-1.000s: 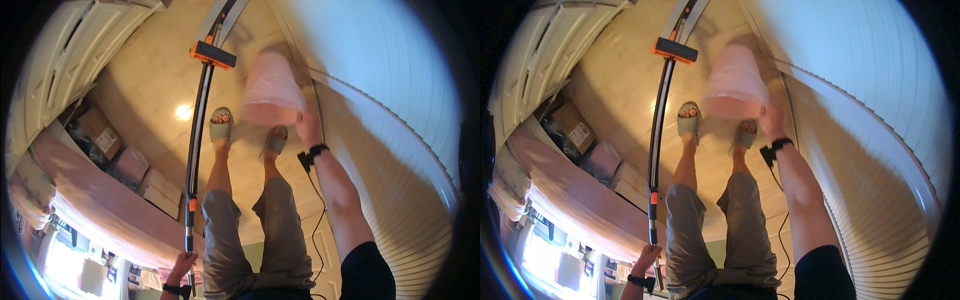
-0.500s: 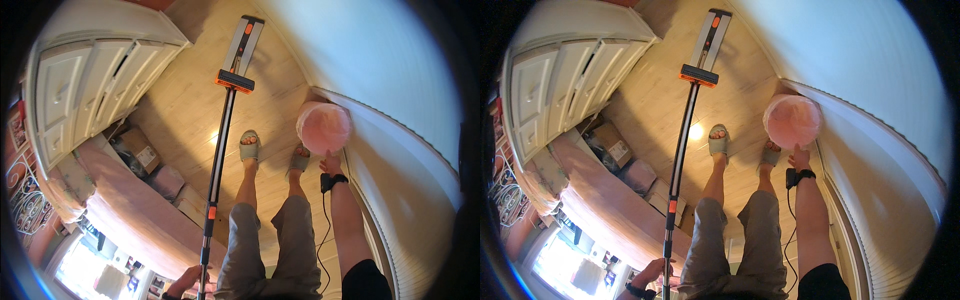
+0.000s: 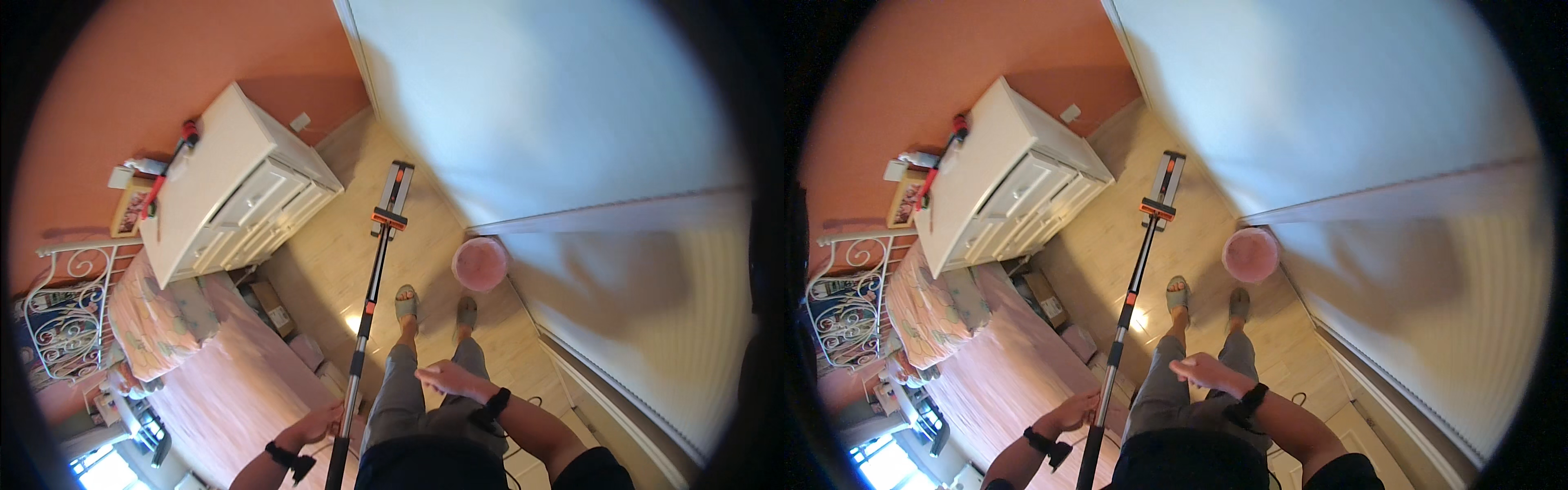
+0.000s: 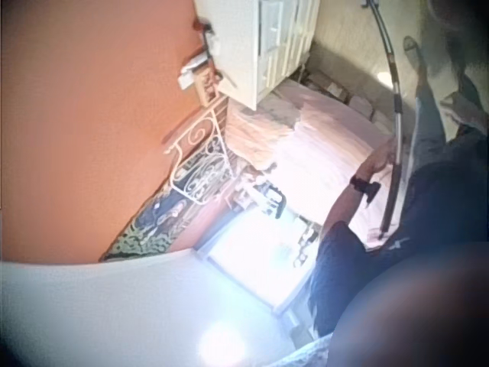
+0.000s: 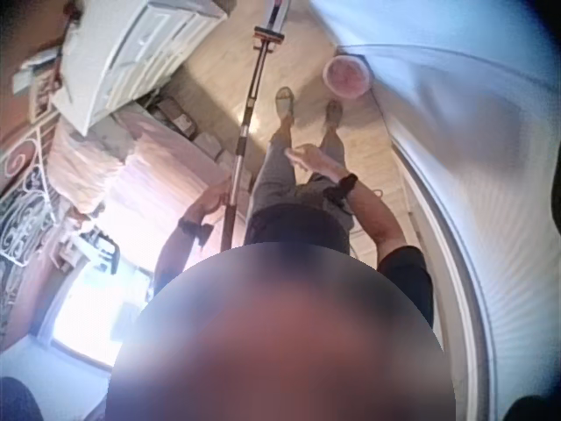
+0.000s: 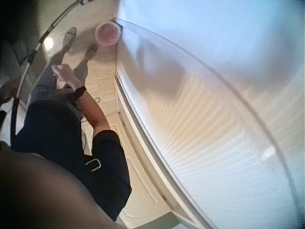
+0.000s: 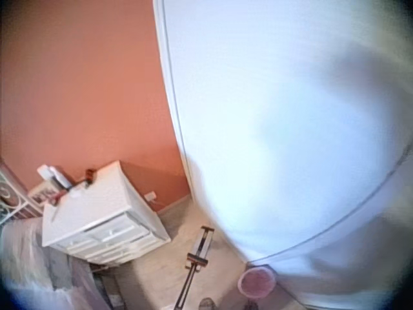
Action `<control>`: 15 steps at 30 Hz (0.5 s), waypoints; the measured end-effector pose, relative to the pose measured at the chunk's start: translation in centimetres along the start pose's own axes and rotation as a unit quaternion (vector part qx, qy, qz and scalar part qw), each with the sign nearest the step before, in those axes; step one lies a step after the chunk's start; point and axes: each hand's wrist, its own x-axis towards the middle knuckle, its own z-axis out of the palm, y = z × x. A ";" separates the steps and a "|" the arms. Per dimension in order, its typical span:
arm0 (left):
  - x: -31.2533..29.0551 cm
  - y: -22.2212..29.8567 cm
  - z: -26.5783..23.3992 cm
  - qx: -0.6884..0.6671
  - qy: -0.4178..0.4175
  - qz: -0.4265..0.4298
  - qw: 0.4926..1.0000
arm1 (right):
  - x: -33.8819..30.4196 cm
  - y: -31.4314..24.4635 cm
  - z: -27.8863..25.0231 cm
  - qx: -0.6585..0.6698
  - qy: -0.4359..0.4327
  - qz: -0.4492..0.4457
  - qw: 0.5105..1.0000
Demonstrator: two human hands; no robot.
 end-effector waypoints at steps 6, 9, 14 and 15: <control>-4.3 3.6 2.9 0.078 -0.032 0.079 0.993 | -8.0 -12.2 12.2 -0.045 -0.157 -0.012 0.987; -5.8 4.3 6.2 0.111 -0.043 0.115 0.986 | -11.6 -14.1 16.1 -0.073 -0.175 0.007 0.982; -4.2 3.2 13.5 0.192 -0.076 0.179 0.962 | -17.9 -10.3 19.2 0.188 -0.102 0.047 0.976; -2.8 2.5 15.1 0.216 -0.094 0.198 0.952 | -19.3 -8.5 18.8 0.301 -0.100 0.018 0.948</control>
